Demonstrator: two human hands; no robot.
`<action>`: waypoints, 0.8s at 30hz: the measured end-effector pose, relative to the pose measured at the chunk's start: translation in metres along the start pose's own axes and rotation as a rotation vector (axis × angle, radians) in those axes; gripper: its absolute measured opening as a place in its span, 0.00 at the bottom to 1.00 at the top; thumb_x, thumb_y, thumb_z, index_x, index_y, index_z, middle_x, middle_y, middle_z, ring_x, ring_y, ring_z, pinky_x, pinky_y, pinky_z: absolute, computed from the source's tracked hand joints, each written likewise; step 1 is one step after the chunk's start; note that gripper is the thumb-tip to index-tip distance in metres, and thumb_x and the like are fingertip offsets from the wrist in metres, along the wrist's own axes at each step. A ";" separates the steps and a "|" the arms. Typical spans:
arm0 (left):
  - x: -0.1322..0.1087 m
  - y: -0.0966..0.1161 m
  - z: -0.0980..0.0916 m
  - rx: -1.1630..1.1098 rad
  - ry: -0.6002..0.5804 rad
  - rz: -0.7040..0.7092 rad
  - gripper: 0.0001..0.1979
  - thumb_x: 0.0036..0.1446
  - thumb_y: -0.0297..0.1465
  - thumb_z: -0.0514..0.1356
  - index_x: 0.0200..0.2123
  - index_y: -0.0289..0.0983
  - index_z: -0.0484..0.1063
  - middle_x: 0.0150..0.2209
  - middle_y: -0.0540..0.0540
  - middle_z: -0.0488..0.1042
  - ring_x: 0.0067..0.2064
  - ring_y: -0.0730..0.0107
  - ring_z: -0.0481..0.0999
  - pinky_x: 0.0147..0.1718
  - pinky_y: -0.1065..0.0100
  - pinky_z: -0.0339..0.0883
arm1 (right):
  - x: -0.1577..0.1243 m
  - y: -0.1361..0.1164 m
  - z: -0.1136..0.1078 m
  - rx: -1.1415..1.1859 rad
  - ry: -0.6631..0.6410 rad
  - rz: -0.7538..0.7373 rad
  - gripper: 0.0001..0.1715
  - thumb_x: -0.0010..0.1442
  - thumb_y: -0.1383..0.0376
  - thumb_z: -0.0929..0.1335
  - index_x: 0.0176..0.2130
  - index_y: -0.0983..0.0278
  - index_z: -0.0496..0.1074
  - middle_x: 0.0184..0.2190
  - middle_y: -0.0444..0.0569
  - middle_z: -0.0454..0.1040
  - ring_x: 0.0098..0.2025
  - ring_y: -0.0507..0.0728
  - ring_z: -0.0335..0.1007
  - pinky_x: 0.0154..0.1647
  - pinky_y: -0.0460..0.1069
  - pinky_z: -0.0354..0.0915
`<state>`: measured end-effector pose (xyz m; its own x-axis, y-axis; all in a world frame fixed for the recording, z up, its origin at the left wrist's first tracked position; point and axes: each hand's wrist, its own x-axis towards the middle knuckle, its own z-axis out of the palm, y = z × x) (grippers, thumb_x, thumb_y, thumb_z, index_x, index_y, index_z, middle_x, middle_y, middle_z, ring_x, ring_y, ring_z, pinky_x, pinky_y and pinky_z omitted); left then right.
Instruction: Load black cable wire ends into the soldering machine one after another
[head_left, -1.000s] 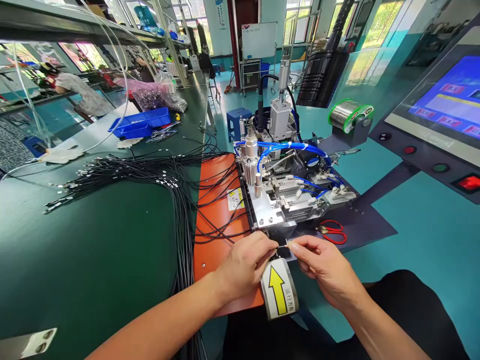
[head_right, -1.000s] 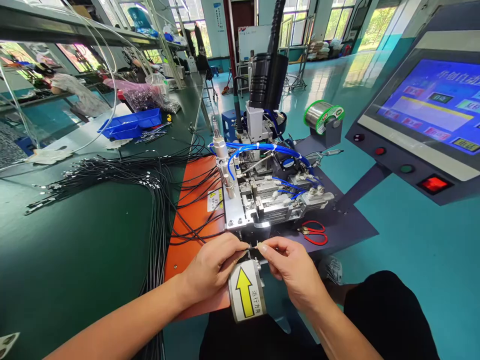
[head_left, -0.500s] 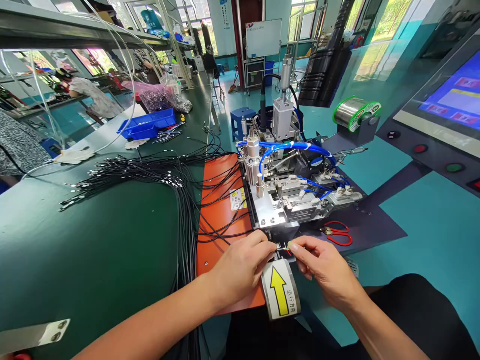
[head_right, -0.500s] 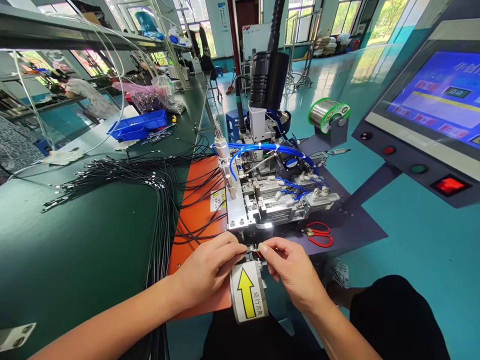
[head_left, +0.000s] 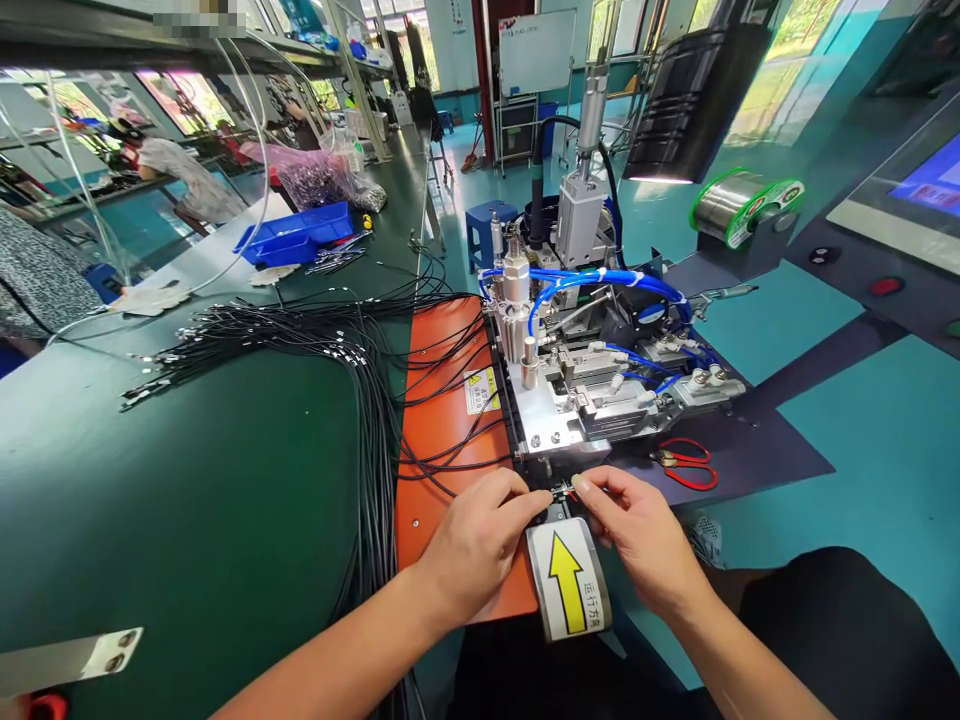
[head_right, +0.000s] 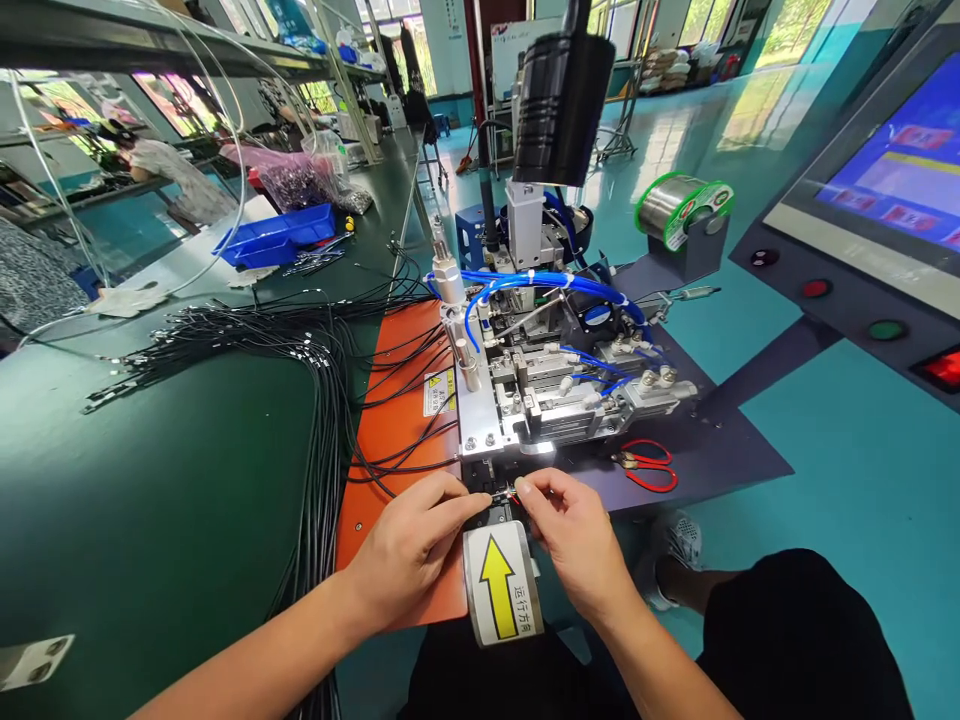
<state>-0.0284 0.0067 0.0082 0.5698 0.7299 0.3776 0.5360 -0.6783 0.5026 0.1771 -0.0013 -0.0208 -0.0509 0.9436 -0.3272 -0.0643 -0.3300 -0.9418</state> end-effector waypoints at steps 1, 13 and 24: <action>0.000 0.000 0.000 -0.004 0.001 -0.004 0.14 0.64 0.21 0.52 0.49 0.34 0.73 0.38 0.43 0.71 0.38 0.67 0.70 0.36 0.68 0.68 | 0.000 0.001 0.001 -0.016 0.006 -0.008 0.20 0.61 0.49 0.70 0.34 0.64 0.73 0.20 0.39 0.60 0.23 0.49 0.51 0.22 0.45 0.49; -0.001 -0.003 0.003 -0.042 0.005 -0.023 0.14 0.65 0.21 0.51 0.49 0.34 0.72 0.39 0.42 0.71 0.39 0.66 0.71 0.37 0.67 0.69 | 0.001 0.002 0.004 -0.118 0.047 -0.058 0.18 0.63 0.50 0.68 0.35 0.62 0.73 0.24 0.40 0.64 0.25 0.50 0.53 0.24 0.45 0.53; -0.001 -0.004 0.004 -0.048 -0.002 -0.024 0.14 0.65 0.21 0.51 0.49 0.34 0.73 0.39 0.42 0.71 0.40 0.66 0.71 0.38 0.66 0.70 | -0.003 0.001 0.003 -0.188 0.075 -0.075 0.19 0.63 0.49 0.68 0.36 0.62 0.73 0.25 0.41 0.66 0.26 0.51 0.56 0.26 0.46 0.56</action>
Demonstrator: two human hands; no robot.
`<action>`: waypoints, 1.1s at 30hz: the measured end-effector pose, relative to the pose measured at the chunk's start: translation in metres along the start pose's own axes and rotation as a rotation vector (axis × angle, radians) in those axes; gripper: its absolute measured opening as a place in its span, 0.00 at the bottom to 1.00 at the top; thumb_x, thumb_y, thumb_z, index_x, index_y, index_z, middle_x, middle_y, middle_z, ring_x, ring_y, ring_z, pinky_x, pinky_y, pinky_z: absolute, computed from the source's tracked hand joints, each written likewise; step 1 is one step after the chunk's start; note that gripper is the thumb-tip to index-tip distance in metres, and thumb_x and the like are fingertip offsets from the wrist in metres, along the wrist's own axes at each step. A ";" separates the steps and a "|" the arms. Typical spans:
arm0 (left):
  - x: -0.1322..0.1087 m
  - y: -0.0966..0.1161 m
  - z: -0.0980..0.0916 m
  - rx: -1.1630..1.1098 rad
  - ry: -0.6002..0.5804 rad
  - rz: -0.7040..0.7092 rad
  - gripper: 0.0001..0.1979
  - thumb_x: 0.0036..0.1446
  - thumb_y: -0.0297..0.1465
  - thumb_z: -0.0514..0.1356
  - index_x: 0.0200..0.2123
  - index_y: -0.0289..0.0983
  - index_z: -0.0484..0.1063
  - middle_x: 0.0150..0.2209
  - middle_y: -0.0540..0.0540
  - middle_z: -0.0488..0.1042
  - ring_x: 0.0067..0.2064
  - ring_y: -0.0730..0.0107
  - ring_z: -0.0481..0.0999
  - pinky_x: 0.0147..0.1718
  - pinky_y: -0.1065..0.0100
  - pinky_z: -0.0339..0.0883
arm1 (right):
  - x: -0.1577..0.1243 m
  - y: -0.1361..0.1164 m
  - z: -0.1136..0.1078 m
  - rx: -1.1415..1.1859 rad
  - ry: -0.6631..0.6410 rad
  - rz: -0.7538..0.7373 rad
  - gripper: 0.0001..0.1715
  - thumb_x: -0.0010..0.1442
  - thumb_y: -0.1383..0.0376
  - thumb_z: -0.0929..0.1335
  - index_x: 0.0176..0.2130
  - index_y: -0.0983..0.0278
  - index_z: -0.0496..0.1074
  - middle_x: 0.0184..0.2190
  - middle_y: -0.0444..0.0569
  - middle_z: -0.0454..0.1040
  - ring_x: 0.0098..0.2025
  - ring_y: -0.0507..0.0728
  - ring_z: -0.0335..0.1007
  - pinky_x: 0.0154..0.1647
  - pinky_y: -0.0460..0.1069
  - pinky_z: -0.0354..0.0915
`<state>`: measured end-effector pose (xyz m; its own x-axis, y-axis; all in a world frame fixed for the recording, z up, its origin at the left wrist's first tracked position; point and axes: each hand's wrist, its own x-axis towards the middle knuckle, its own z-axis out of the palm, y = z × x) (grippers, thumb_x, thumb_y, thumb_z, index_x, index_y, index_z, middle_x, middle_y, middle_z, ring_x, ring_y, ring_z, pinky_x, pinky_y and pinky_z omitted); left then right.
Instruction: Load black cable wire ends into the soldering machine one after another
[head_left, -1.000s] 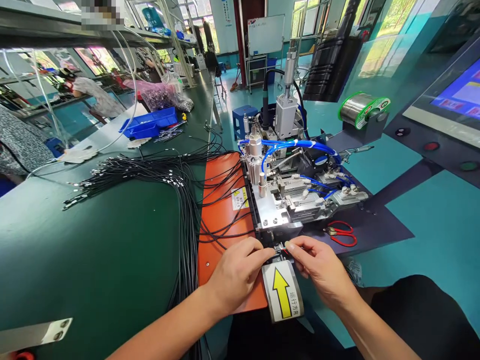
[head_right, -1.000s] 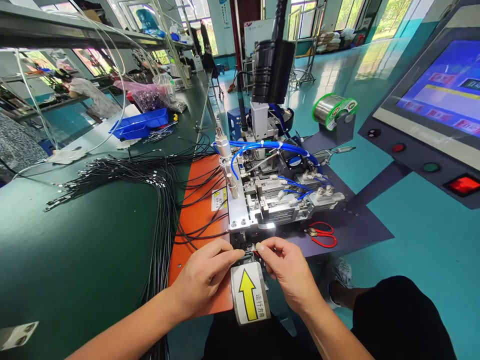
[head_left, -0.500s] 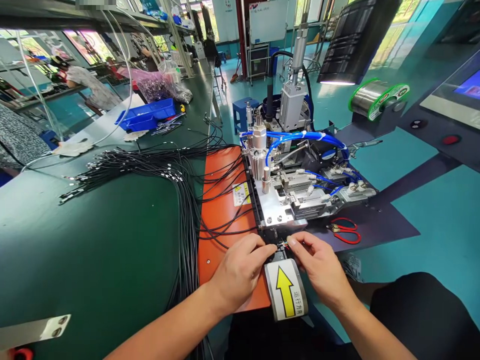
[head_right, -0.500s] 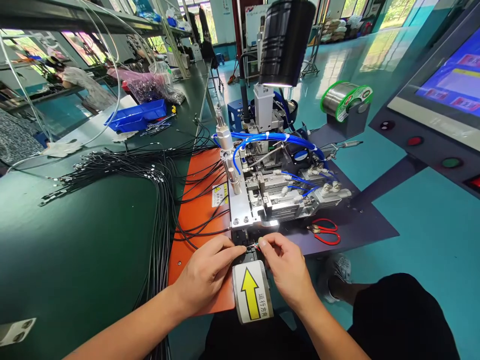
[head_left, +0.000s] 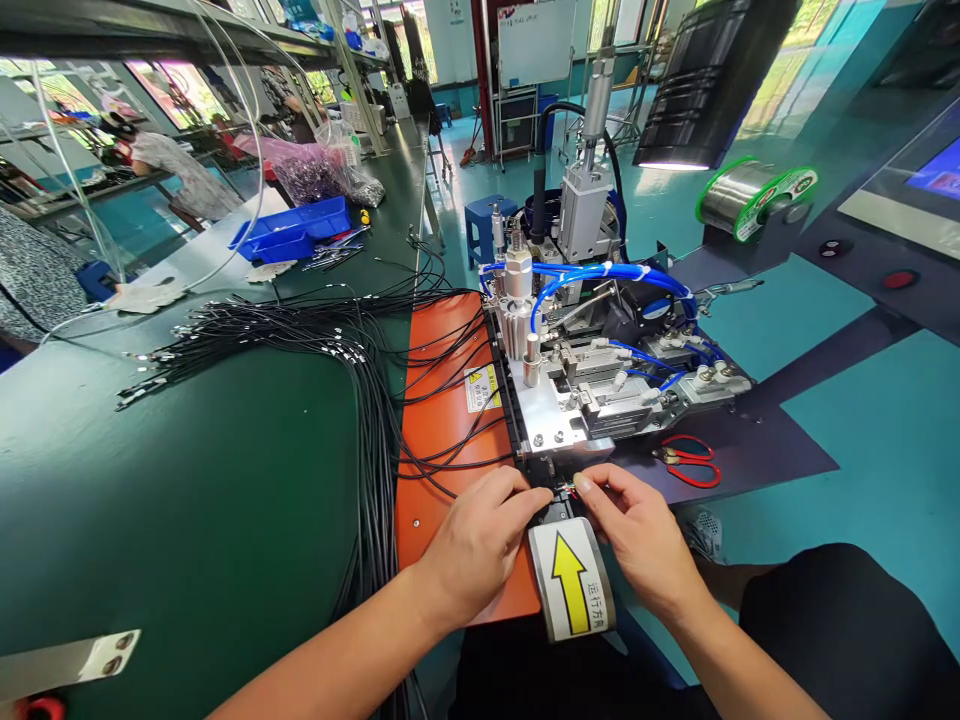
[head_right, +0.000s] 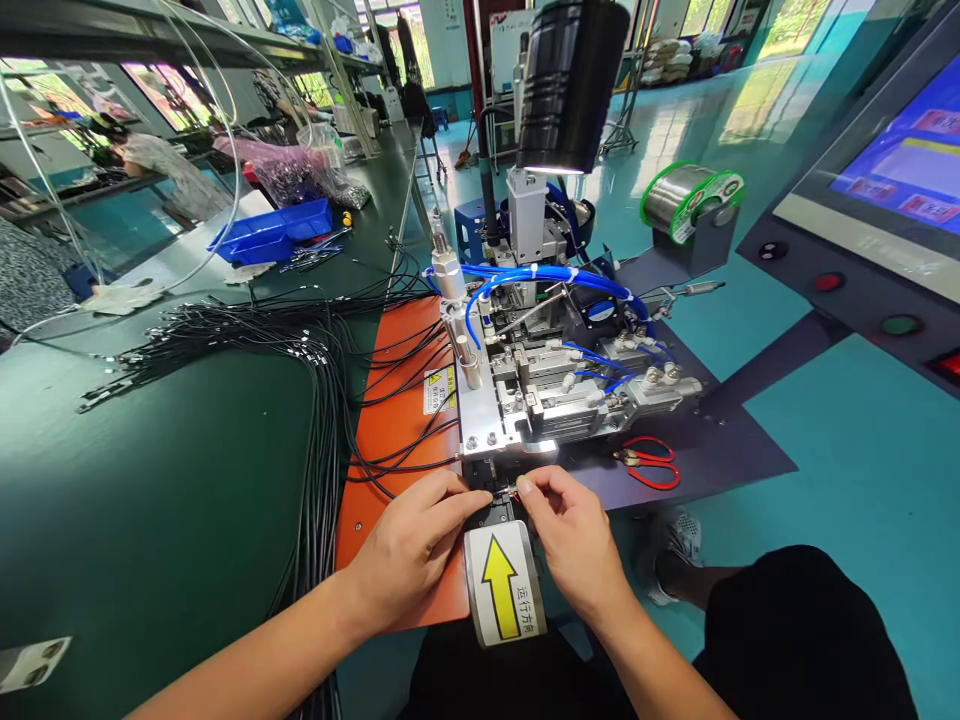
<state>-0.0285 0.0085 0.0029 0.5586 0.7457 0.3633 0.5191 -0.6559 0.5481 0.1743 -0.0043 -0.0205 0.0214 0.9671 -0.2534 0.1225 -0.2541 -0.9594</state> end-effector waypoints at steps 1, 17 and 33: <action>0.000 0.000 0.000 0.000 -0.002 -0.002 0.14 0.65 0.21 0.52 0.49 0.35 0.73 0.39 0.42 0.71 0.40 0.66 0.71 0.38 0.66 0.70 | 0.000 0.000 0.000 -0.010 0.003 -0.004 0.19 0.63 0.49 0.68 0.36 0.62 0.73 0.25 0.41 0.67 0.26 0.51 0.57 0.27 0.46 0.56; 0.000 0.002 0.000 0.033 -0.021 -0.017 0.13 0.65 0.22 0.51 0.49 0.34 0.72 0.40 0.42 0.71 0.40 0.64 0.71 0.39 0.63 0.70 | 0.001 -0.005 0.001 -0.109 0.045 -0.021 0.18 0.63 0.50 0.67 0.34 0.61 0.73 0.28 0.42 0.70 0.29 0.53 0.62 0.30 0.47 0.58; 0.002 0.003 0.001 0.092 -0.072 -0.005 0.13 0.64 0.21 0.52 0.48 0.33 0.71 0.39 0.42 0.70 0.39 0.63 0.69 0.38 0.62 0.69 | -0.002 -0.003 0.011 -0.164 0.117 0.012 0.18 0.64 0.50 0.65 0.34 0.60 0.72 0.26 0.42 0.70 0.28 0.54 0.63 0.28 0.46 0.58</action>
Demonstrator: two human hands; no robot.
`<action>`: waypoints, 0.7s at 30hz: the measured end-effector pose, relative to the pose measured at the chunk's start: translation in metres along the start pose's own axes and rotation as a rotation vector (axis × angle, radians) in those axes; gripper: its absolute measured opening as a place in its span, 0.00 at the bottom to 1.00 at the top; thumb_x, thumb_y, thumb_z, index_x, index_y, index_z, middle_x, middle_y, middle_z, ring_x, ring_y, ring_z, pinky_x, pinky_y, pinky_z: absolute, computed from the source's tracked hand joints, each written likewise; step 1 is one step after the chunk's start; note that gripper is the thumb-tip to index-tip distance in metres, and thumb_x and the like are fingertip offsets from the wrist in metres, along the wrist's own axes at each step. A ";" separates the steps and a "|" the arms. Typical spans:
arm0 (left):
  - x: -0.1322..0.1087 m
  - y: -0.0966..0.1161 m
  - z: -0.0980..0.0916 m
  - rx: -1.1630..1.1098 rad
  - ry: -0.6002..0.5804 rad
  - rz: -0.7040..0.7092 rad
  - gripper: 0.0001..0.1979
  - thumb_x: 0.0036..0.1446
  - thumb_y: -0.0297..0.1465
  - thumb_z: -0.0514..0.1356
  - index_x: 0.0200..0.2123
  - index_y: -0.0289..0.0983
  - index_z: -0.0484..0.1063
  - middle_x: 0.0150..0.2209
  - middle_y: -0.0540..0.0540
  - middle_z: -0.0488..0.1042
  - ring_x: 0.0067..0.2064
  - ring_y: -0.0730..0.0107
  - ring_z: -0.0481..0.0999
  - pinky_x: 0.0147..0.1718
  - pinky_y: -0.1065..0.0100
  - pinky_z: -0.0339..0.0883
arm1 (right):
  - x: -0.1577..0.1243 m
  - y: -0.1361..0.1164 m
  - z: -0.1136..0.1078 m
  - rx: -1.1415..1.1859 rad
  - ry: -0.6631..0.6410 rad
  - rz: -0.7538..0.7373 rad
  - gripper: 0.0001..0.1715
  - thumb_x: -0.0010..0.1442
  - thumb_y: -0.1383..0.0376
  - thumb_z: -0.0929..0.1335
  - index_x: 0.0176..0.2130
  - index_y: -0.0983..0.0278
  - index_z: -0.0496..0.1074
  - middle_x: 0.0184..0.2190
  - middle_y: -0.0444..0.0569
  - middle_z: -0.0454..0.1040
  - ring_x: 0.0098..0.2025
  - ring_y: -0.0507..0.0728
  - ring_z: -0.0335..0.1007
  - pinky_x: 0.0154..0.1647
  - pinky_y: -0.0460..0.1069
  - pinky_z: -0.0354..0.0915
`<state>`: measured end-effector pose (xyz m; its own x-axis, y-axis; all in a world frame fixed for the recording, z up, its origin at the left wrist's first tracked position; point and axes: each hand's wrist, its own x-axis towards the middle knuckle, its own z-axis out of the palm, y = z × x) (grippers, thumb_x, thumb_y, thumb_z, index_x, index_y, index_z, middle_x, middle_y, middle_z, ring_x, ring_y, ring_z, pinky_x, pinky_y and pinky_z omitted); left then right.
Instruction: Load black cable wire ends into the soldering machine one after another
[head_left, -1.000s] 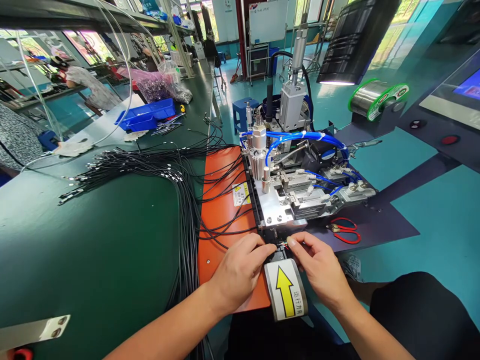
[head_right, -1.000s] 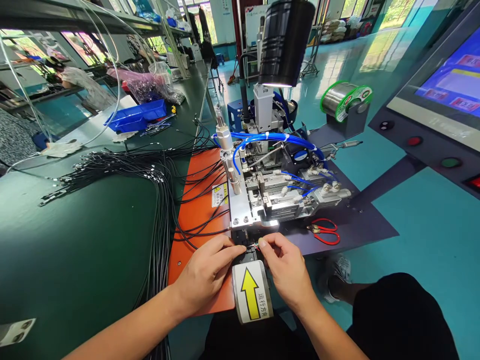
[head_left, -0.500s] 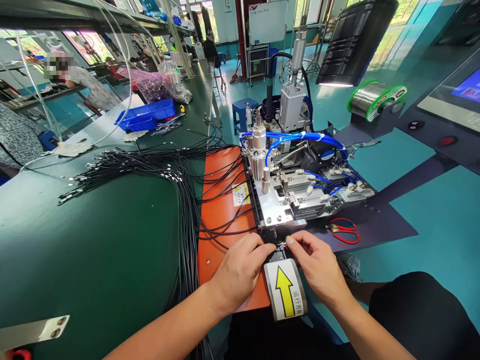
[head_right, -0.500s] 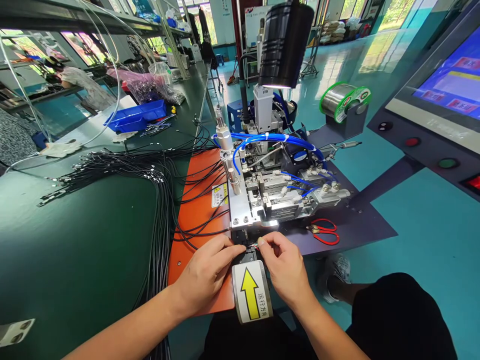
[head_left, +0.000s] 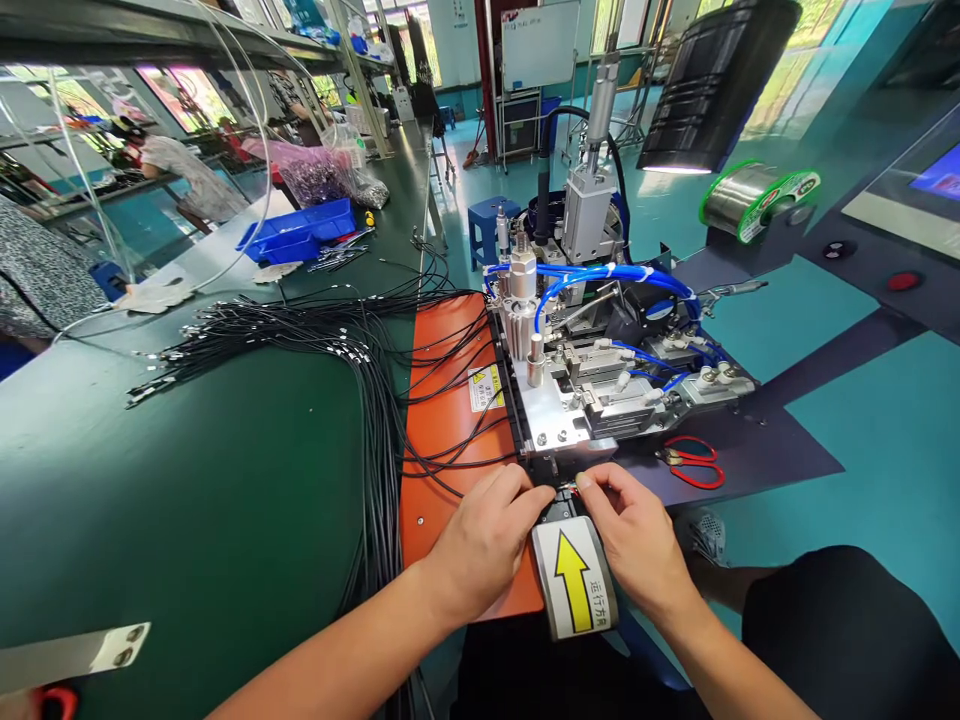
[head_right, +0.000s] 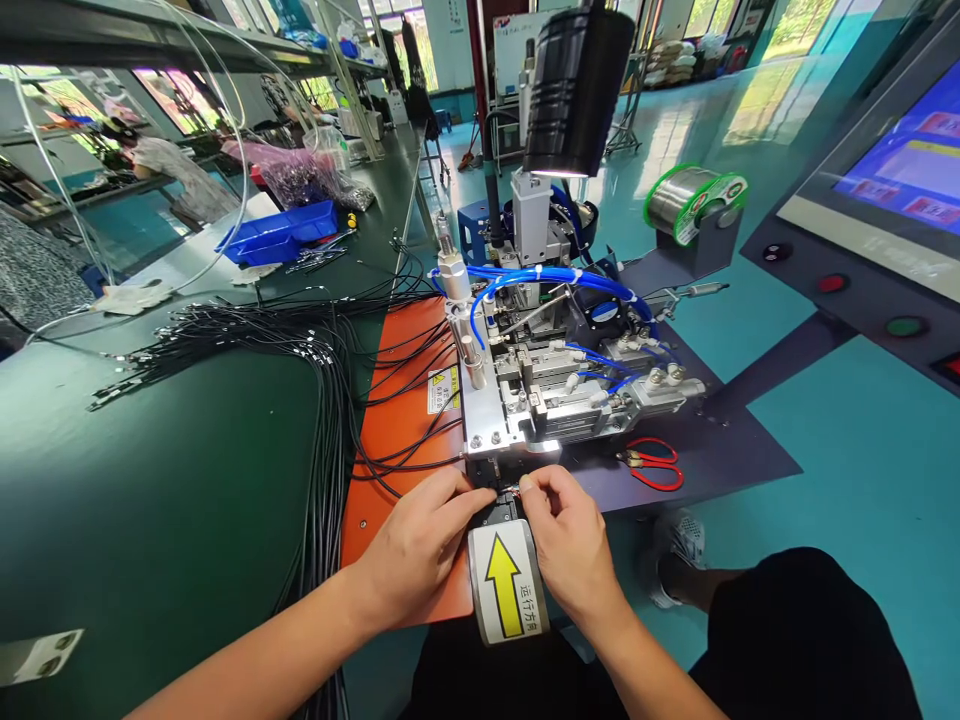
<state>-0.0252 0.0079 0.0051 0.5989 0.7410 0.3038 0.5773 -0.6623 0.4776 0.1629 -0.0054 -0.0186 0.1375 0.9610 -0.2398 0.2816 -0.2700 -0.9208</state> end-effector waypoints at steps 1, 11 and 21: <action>0.000 0.000 0.000 0.001 0.004 -0.001 0.13 0.64 0.22 0.51 0.48 0.33 0.71 0.39 0.41 0.70 0.39 0.63 0.69 0.38 0.62 0.69 | 0.000 0.000 0.001 0.001 0.004 -0.002 0.18 0.64 0.50 0.65 0.34 0.60 0.72 0.26 0.42 0.70 0.28 0.54 0.63 0.28 0.46 0.58; 0.000 0.001 0.000 0.021 0.015 0.012 0.13 0.65 0.23 0.50 0.47 0.33 0.72 0.38 0.42 0.71 0.38 0.64 0.69 0.37 0.63 0.69 | 0.000 0.004 0.003 -0.006 0.016 -0.051 0.20 0.64 0.49 0.64 0.35 0.61 0.72 0.26 0.44 0.71 0.28 0.54 0.64 0.28 0.47 0.59; -0.001 0.000 0.002 0.036 -0.012 -0.020 0.12 0.65 0.23 0.51 0.47 0.35 0.72 0.39 0.42 0.71 0.39 0.63 0.69 0.38 0.62 0.68 | -0.003 0.007 -0.002 0.172 -0.041 0.002 0.25 0.61 0.45 0.66 0.36 0.64 0.76 0.29 0.49 0.75 0.29 0.57 0.67 0.27 0.48 0.63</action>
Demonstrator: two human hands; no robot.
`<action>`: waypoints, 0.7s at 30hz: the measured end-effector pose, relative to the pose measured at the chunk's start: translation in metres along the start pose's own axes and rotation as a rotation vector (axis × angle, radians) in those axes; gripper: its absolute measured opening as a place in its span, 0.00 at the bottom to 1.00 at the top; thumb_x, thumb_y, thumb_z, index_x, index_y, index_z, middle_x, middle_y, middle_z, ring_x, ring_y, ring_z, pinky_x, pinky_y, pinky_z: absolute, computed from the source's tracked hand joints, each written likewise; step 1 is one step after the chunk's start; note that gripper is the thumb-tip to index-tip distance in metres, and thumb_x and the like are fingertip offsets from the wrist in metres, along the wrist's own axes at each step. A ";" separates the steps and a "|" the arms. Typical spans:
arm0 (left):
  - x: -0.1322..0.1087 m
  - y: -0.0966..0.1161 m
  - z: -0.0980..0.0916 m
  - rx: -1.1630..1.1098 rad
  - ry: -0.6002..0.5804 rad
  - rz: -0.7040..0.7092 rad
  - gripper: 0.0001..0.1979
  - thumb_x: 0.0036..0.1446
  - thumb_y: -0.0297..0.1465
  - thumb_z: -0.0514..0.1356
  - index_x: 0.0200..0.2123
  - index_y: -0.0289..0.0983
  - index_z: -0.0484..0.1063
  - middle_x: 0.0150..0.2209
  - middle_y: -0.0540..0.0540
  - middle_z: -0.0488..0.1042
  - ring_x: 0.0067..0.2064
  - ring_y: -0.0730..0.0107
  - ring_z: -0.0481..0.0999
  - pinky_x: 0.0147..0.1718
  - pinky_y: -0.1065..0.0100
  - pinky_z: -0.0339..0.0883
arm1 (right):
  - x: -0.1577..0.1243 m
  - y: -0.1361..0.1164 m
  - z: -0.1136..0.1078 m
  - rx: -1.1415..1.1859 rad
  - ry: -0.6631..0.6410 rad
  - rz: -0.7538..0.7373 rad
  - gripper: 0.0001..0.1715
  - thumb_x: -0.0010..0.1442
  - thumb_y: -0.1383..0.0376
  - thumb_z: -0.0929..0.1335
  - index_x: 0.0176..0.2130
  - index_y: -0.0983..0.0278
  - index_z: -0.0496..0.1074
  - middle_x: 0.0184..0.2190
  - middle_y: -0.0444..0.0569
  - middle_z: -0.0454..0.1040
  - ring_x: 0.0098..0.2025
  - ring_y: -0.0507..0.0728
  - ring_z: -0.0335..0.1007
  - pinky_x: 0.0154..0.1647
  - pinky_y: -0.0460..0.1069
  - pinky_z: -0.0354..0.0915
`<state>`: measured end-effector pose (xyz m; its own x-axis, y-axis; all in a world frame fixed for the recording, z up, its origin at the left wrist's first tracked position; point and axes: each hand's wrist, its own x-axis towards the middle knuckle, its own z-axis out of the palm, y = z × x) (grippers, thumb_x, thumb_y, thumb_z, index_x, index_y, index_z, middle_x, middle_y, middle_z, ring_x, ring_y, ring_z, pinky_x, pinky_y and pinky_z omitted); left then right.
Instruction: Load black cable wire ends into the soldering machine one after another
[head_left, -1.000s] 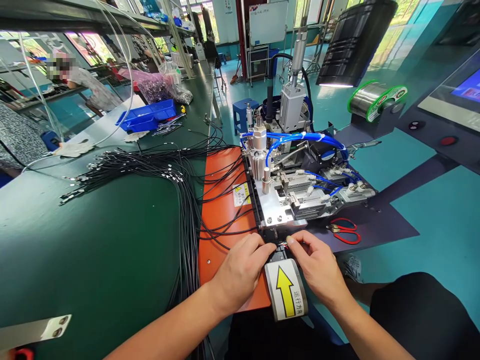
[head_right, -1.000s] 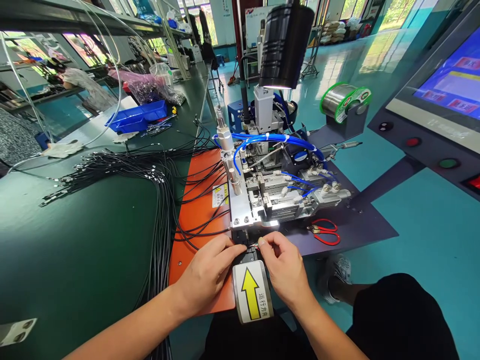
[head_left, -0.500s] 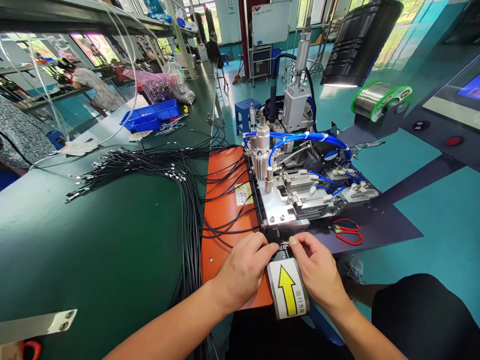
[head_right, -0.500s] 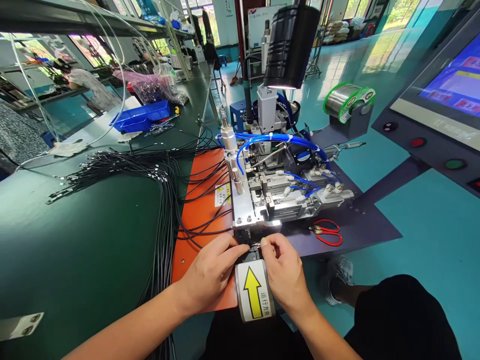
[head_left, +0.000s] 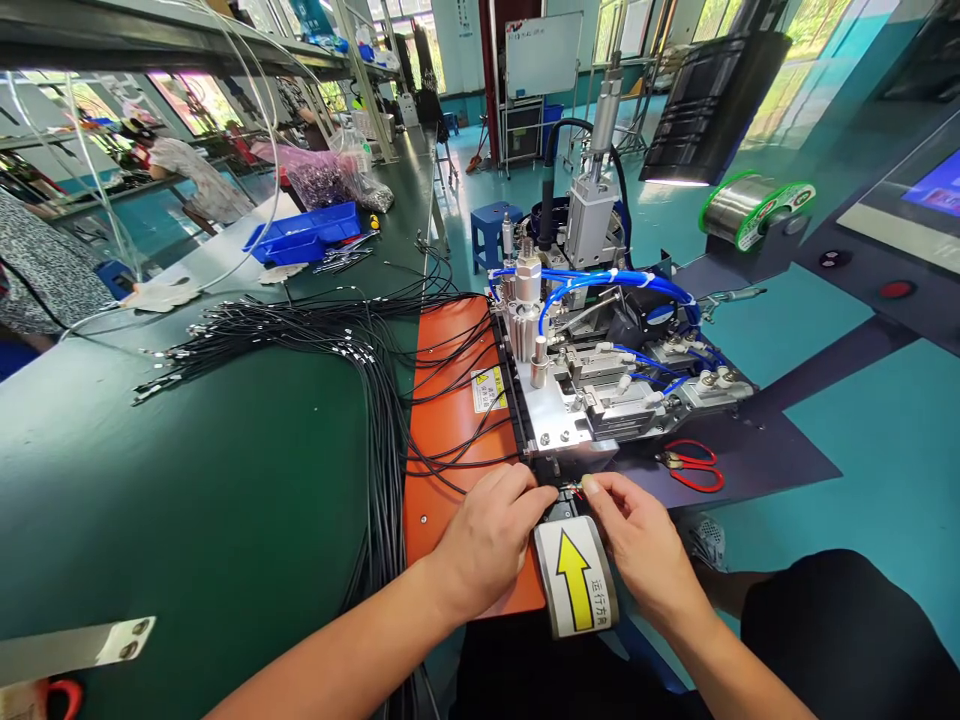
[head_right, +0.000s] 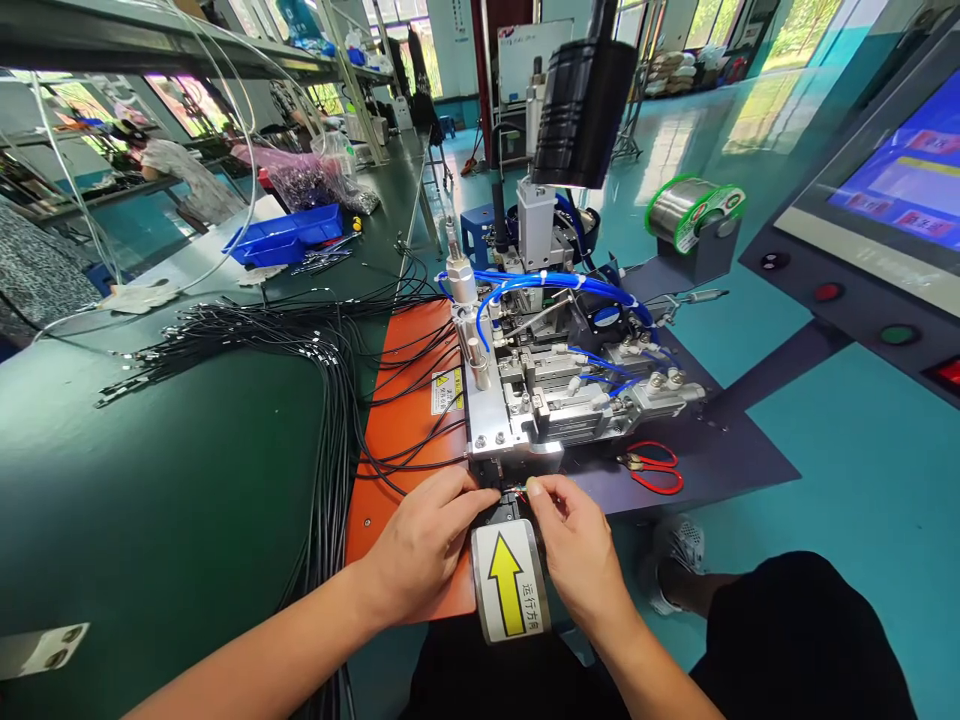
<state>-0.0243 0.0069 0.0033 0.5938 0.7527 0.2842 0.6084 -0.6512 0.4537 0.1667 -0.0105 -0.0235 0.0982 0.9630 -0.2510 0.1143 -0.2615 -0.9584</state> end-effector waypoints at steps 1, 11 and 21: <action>0.000 0.000 0.000 -0.001 0.003 0.002 0.12 0.65 0.23 0.51 0.47 0.35 0.72 0.39 0.42 0.71 0.39 0.64 0.69 0.37 0.63 0.67 | -0.002 -0.001 -0.002 0.012 -0.017 0.015 0.25 0.61 0.45 0.66 0.37 0.64 0.76 0.29 0.49 0.75 0.29 0.57 0.67 0.27 0.48 0.63; 0.000 -0.002 0.001 0.004 0.034 0.030 0.14 0.62 0.21 0.53 0.48 0.35 0.72 0.39 0.42 0.71 0.39 0.63 0.70 0.37 0.62 0.68 | -0.005 -0.011 -0.009 -0.074 -0.106 -0.001 0.20 0.61 0.49 0.67 0.32 0.63 0.74 0.28 0.45 0.72 0.31 0.55 0.65 0.31 0.48 0.62; -0.001 -0.004 0.003 -0.023 0.074 0.042 0.14 0.61 0.20 0.53 0.47 0.34 0.73 0.40 0.42 0.72 0.40 0.63 0.70 0.38 0.63 0.68 | -0.004 -0.016 -0.008 -0.354 -0.023 -0.154 0.17 0.66 0.52 0.63 0.34 0.60 0.71 0.28 0.44 0.71 0.30 0.56 0.66 0.32 0.50 0.61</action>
<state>-0.0261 0.0082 -0.0010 0.5777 0.7303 0.3645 0.5712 -0.6808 0.4586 0.1722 -0.0111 -0.0062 0.0314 0.9930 -0.1142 0.4605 -0.1158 -0.8801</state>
